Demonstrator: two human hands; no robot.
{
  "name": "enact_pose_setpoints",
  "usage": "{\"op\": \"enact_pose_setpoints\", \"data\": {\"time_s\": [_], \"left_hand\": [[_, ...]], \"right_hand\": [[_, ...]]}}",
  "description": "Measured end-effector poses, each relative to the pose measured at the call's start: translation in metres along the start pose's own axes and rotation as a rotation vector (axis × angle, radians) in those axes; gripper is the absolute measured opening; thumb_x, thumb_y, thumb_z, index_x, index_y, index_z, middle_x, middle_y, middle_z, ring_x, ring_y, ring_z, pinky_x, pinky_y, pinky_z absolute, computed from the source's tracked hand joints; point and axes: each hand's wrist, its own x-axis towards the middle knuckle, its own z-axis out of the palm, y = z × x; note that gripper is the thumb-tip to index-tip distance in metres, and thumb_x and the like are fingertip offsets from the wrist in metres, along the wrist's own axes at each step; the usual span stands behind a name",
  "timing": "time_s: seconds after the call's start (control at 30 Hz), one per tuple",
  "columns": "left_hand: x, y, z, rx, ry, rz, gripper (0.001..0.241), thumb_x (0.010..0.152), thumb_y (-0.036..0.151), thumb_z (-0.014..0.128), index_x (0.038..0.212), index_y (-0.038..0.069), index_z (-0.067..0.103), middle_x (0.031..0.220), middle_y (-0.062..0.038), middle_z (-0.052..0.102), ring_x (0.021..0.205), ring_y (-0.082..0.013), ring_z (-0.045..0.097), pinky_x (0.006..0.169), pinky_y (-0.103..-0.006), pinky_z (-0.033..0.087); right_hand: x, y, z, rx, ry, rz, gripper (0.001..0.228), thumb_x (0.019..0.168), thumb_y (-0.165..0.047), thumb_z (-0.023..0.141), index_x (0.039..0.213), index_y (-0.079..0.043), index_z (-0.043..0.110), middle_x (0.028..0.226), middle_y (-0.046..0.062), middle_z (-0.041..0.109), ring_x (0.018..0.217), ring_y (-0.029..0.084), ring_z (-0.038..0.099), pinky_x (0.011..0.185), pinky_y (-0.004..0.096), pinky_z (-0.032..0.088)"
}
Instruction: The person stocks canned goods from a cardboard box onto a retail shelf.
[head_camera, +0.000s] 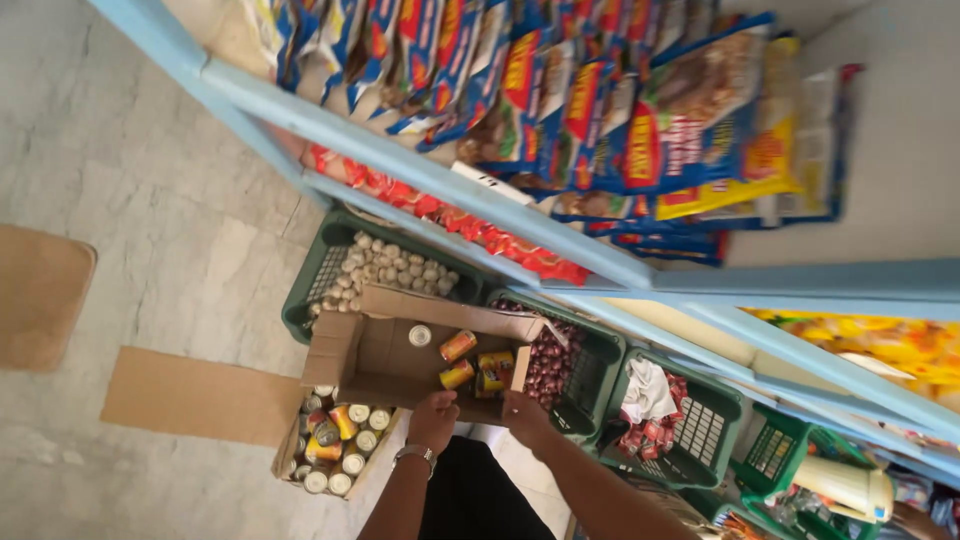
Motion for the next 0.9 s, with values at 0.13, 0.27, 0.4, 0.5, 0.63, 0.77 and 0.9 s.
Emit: {"op": "enact_pose_setpoints", "data": {"time_s": [0.13, 0.27, 0.4, 0.5, 0.63, 0.77, 0.9], "left_hand": [[0.031, -0.044, 0.024, -0.110, 0.029, -0.032, 0.039, 0.085, 0.026, 0.072, 0.121, 0.011, 0.073, 0.115, -0.008, 0.078, 0.108, -0.0203, 0.074, 0.096, -0.0349, 0.057], [0.051, -0.055, 0.037, -0.200, 0.077, -0.057, 0.039, 0.089, 0.024, 0.070, 0.125, 0.011, 0.071, 0.117, -0.010, 0.077, 0.109, -0.0202, 0.073, 0.096, -0.0343, 0.055], [0.072, -0.062, 0.050, -0.272, 0.142, -0.094, 0.035, 0.092, 0.022, 0.066, 0.125, 0.011, 0.072, 0.116, -0.010, 0.078, 0.108, -0.0195, 0.073, 0.096, -0.0331, 0.055], [0.088, -0.081, 0.068, -0.308, 0.157, -0.059, 0.034, 0.094, 0.021, 0.064, 0.126, 0.012, 0.072, 0.116, -0.010, 0.077, 0.108, -0.0192, 0.073, 0.097, -0.0325, 0.054], [0.111, -0.094, 0.097, -0.427, 0.164, -0.075, 0.034, 0.095, 0.021, 0.062, 0.126, 0.012, 0.072, 0.117, -0.009, 0.077, 0.107, -0.0190, 0.072, 0.096, -0.0320, 0.054], [0.120, -0.098, 0.110, -0.329, 0.122, -0.199, 0.036, 0.095, 0.023, 0.057, 0.127, 0.014, 0.072, 0.117, -0.013, 0.076, 0.107, -0.0252, 0.072, 0.094, -0.0352, 0.054], [0.130, -0.086, 0.108, -0.070, 0.072, -0.165, 0.039, 0.093, 0.024, 0.055, 0.128, 0.016, 0.071, 0.119, -0.019, 0.073, 0.111, -0.0336, 0.069, 0.098, -0.0400, 0.053]], "right_hand": [[0.016, -0.007, 0.042, -0.287, 0.059, -0.111, 0.050, 0.091, -0.014, 0.063, 0.140, -0.005, 0.054, 0.124, 0.016, 0.067, 0.113, 0.028, 0.064, 0.094, 0.039, 0.052], [0.042, -0.019, 0.078, -0.344, 0.033, -0.119, 0.058, 0.088, -0.012, 0.061, 0.144, -0.003, 0.049, 0.135, 0.024, 0.061, 0.126, 0.039, 0.057, 0.105, 0.045, 0.047], [0.106, 0.054, 0.107, -0.418, 0.163, -0.237, 0.068, 0.087, -0.015, 0.067, 0.148, 0.002, 0.041, 0.144, 0.029, 0.049, 0.135, 0.045, 0.045, 0.114, 0.047, 0.037], [0.124, 0.063, 0.104, -0.490, 0.287, -0.240, 0.070, 0.083, -0.009, 0.063, 0.150, -0.002, 0.043, 0.150, 0.029, 0.045, 0.139, 0.045, 0.042, 0.118, 0.046, 0.036], [0.128, 0.041, 0.086, -0.502, 0.362, -0.080, 0.067, 0.088, -0.015, 0.066, 0.150, -0.012, 0.043, 0.150, 0.028, 0.042, 0.139, 0.046, 0.037, 0.115, 0.048, 0.032], [0.126, 0.016, 0.073, -0.201, 0.297, 0.248, 0.087, 0.082, -0.010, 0.062, 0.160, -0.019, 0.025, 0.148, 0.025, 0.048, 0.133, 0.043, 0.049, 0.110, 0.047, 0.042], [0.151, 0.038, 0.068, 0.082, 0.192, 0.320, 0.109, 0.077, -0.005, 0.061, 0.163, -0.023, -0.002, 0.143, 0.019, 0.055, 0.125, 0.036, 0.061, 0.103, 0.043, 0.050]]}}
